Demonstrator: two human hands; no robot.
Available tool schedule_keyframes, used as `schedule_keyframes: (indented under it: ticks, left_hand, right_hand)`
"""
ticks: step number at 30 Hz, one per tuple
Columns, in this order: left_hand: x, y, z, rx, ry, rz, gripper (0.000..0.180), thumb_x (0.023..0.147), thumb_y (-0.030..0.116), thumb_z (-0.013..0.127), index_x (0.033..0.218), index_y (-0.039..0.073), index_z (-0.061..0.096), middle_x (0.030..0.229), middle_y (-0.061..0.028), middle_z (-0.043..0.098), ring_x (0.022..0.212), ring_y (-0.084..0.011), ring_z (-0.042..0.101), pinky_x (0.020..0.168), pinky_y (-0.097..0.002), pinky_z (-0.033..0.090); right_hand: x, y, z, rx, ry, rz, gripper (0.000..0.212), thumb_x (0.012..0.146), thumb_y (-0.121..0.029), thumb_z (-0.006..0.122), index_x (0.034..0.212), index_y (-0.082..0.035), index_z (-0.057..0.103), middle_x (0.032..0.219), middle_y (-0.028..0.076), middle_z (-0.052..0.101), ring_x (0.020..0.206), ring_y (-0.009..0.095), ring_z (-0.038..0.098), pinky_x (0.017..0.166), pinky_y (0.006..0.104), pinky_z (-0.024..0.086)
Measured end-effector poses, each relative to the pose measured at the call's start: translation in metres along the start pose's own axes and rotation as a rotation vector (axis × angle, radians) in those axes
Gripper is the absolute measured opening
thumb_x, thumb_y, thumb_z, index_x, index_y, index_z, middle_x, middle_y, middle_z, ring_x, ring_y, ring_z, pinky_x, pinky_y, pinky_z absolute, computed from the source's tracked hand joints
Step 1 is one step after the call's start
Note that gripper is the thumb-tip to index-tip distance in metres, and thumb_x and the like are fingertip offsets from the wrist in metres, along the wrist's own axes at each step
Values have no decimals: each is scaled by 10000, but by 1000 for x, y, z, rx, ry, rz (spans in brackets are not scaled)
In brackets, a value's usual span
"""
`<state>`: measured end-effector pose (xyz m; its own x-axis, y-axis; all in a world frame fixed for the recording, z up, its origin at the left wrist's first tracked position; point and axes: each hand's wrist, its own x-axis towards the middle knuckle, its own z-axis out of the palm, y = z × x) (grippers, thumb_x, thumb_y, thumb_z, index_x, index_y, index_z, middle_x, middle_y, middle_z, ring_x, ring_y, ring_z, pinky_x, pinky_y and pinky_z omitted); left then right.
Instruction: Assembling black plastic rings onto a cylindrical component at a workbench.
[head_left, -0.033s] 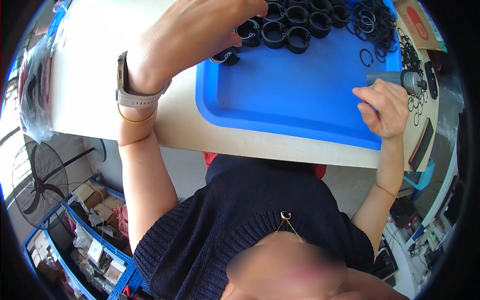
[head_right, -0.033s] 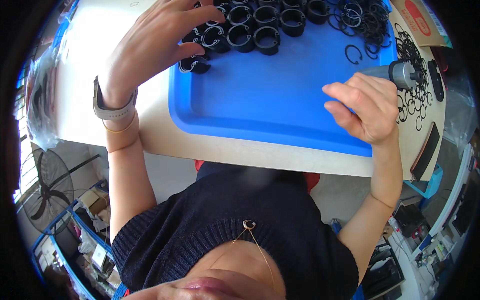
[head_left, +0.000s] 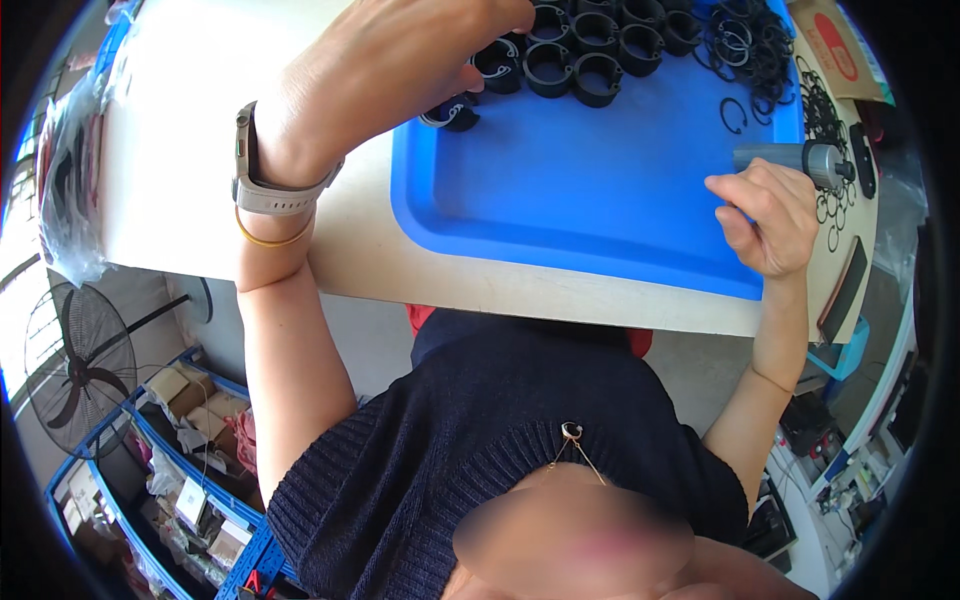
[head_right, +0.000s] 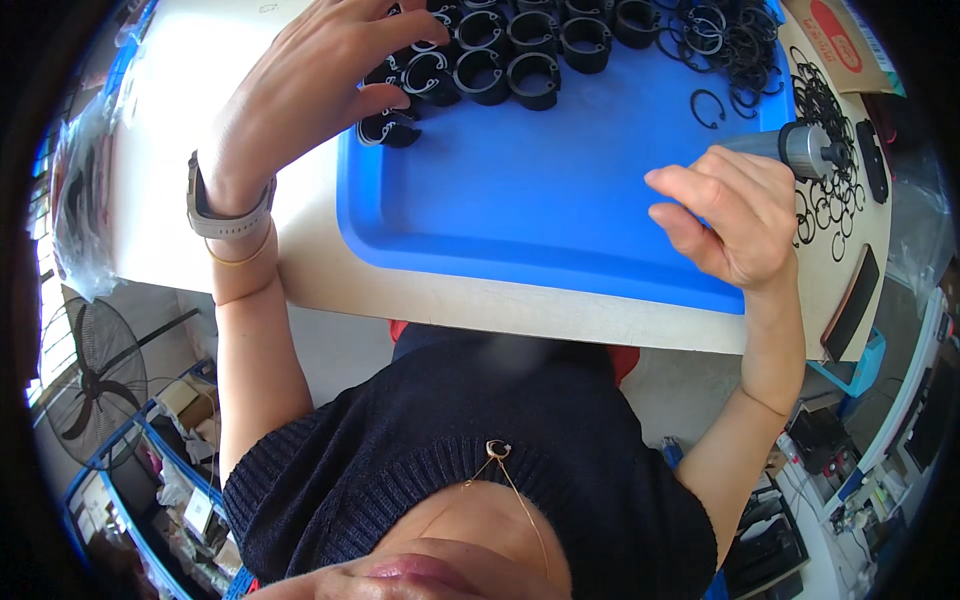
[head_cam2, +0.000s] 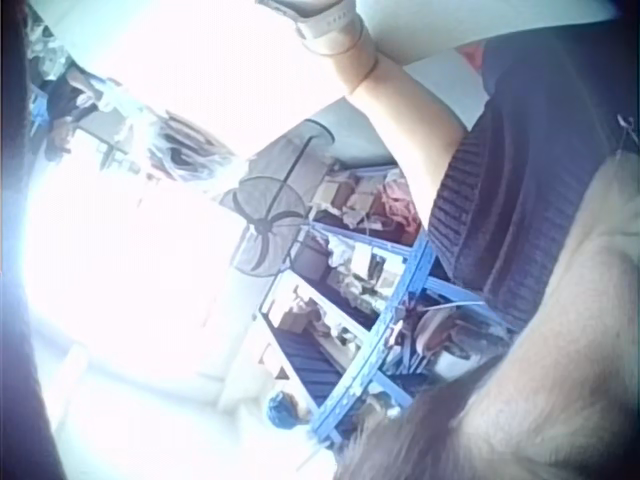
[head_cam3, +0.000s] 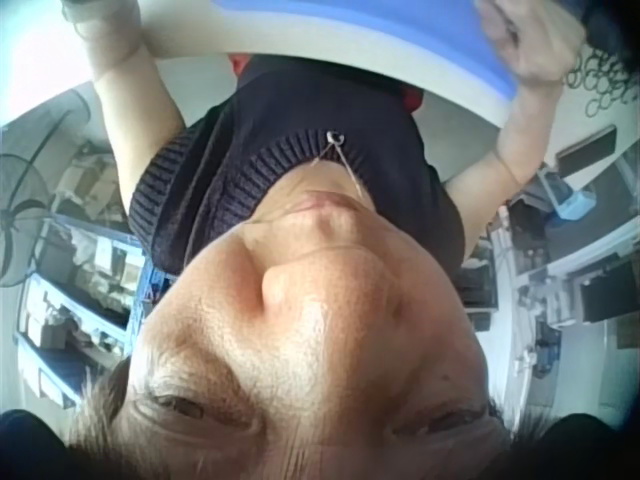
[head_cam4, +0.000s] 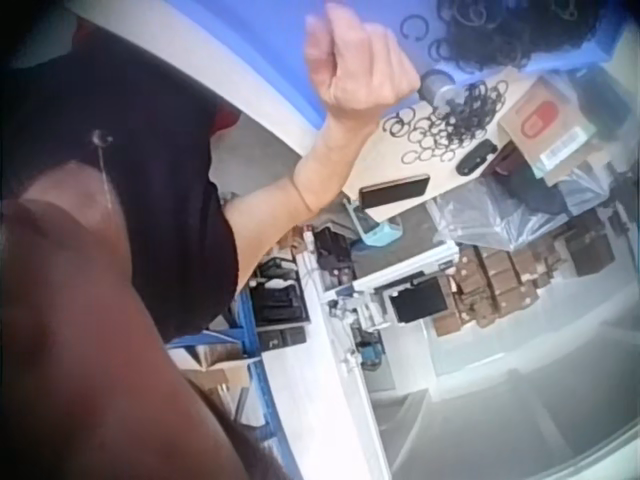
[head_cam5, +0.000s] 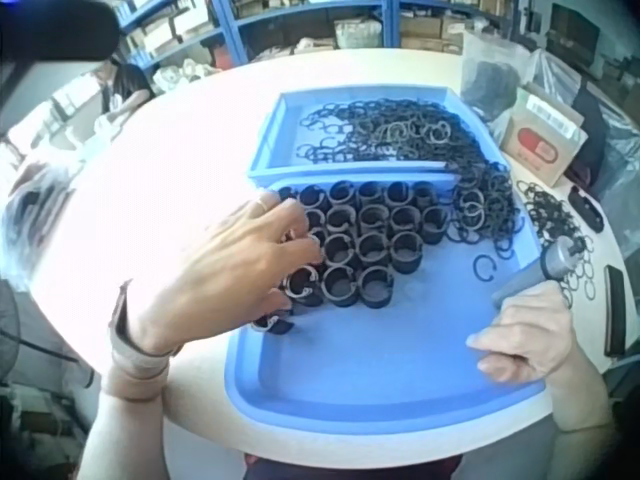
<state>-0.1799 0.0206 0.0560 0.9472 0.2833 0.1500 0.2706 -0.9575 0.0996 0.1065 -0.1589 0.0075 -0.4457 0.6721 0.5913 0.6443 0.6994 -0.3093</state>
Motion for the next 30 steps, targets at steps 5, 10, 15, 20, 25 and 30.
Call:
schedule_keyframes:
  ticks: [5,10,15,20,25,30]
  left_hand:
    - [6,-2,2,-15,-53,-20,372,708,39,821,1055,65,689,1110,-75,556,1081,-269,534,962,-365,459]
    - [6,0,4,9,-41,-1,327,705,47,813,1007,64,690,1086,-67,557,1065,-256,537,948,-357,464]
    - [6,-3,7,59,-40,20,286,722,59,793,991,67,699,1071,-61,564,1051,-246,538,941,-352,468]
    - [6,-3,8,83,-45,31,271,737,63,778,997,70,705,1061,-59,570,1049,-242,539,934,-348,475]
    - [6,-3,8,122,-49,49,257,744,65,767,994,75,709,1054,-58,572,1049,-241,543,925,-342,479]
    - [7,-3,9,127,-85,39,233,752,78,760,980,80,710,1037,-56,568,1041,-239,550,915,-347,482]
  right_hand:
    - [1,1,0,-7,-2,-3,202,837,-128,792,953,8,699,629,52,571,471,181,499,429,298,337]
    - [0,1,1,-5,-7,-1,211,846,-142,794,958,8,698,630,50,572,472,177,501,428,295,336]
    - [0,2,0,1,-13,-1,213,851,-150,793,958,6,696,631,49,572,477,178,507,429,296,336]
    - [0,2,0,0,-17,3,216,852,-152,792,964,5,696,631,49,573,479,178,507,430,297,334]
    - [1,1,0,-6,-23,-1,225,848,-157,795,965,6,695,632,51,573,478,180,502,432,297,332]
    - [1,0,2,-2,-17,7,225,849,-162,794,958,8,695,631,53,574,481,183,507,433,300,338]
